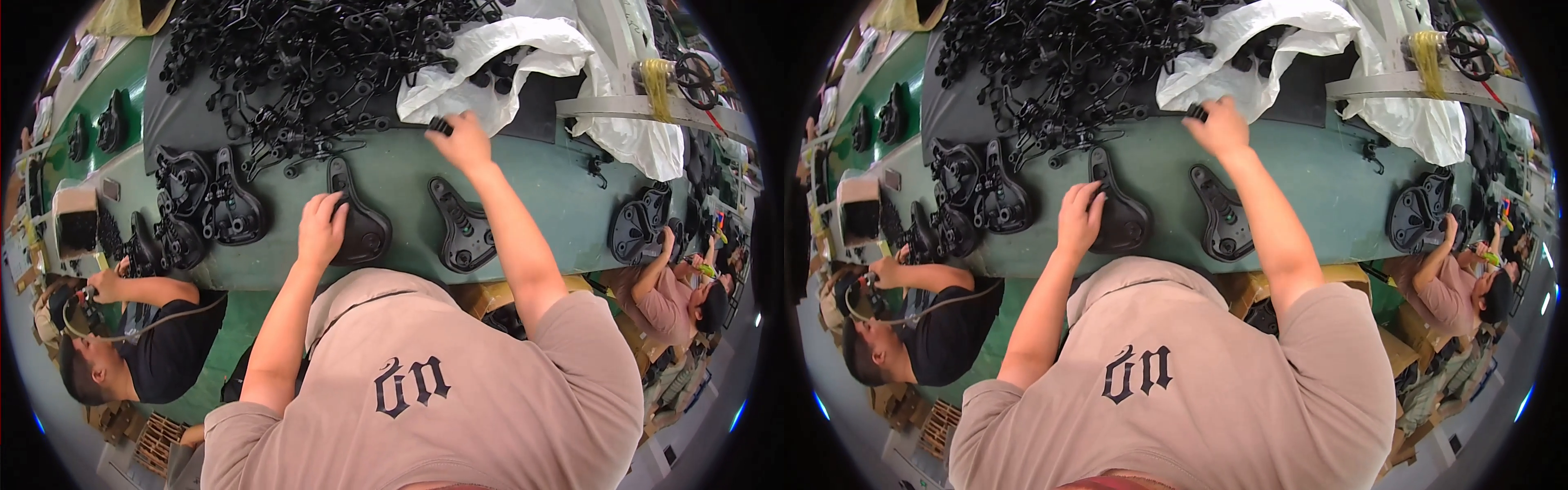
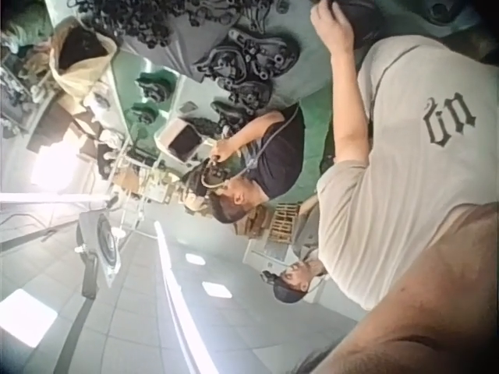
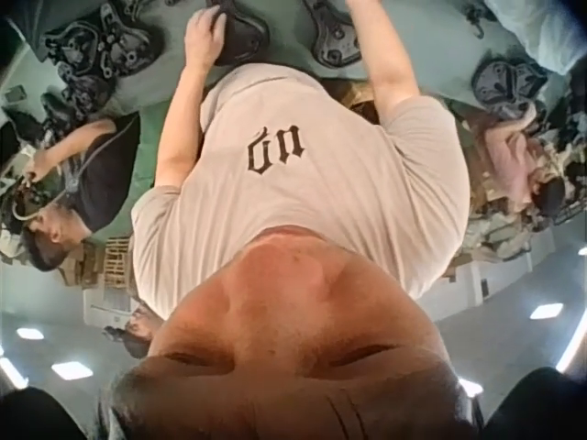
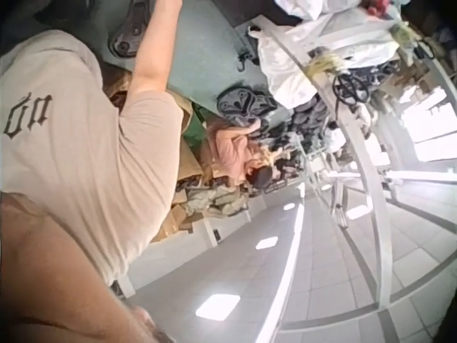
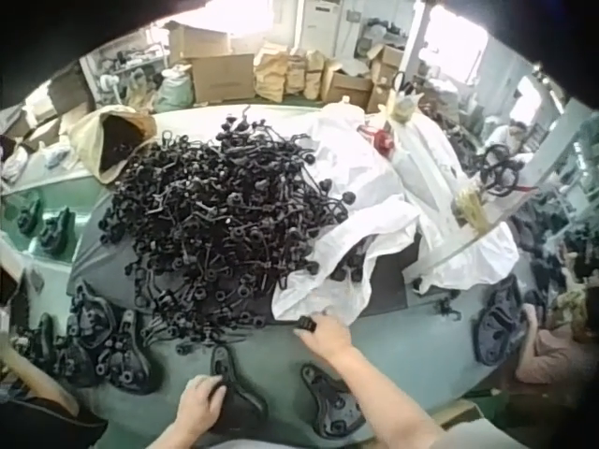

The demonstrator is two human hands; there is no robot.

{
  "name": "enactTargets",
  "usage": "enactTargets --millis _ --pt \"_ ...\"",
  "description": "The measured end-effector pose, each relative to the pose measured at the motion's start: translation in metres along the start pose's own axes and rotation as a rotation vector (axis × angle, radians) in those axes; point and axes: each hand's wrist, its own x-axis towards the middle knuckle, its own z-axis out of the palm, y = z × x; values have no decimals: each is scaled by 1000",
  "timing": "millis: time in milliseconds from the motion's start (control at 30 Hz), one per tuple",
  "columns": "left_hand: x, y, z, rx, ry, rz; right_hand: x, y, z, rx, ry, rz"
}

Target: The recorder is assembling small plastic and metal components onto the underside of bicycle seats on a factory production line.

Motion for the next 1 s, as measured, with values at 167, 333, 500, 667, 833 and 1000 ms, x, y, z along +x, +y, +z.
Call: enactTargets --millis 167,333,500,667,833,1000 --pt "20 15 5 -1124 -516 -659 -109 -77 25 523 -386 -367" --pt "-17 -7 -28 -867 -492 -446 -155 -81 46 575 -333 -171" --pt "-61 -25 -38 -482 -187 -74 -184 -97 41 494 -117 -422" --pt "-85 -42 -36 -7 -224 277 -202 -99 73 407 -109 -744" --pt "-91 -46 -43 302 -183 404 -206 -97 71 210 -84 -763" --pt "-70 -41 -49 218 -127 424 -198 -89 64 171 -144 -711"
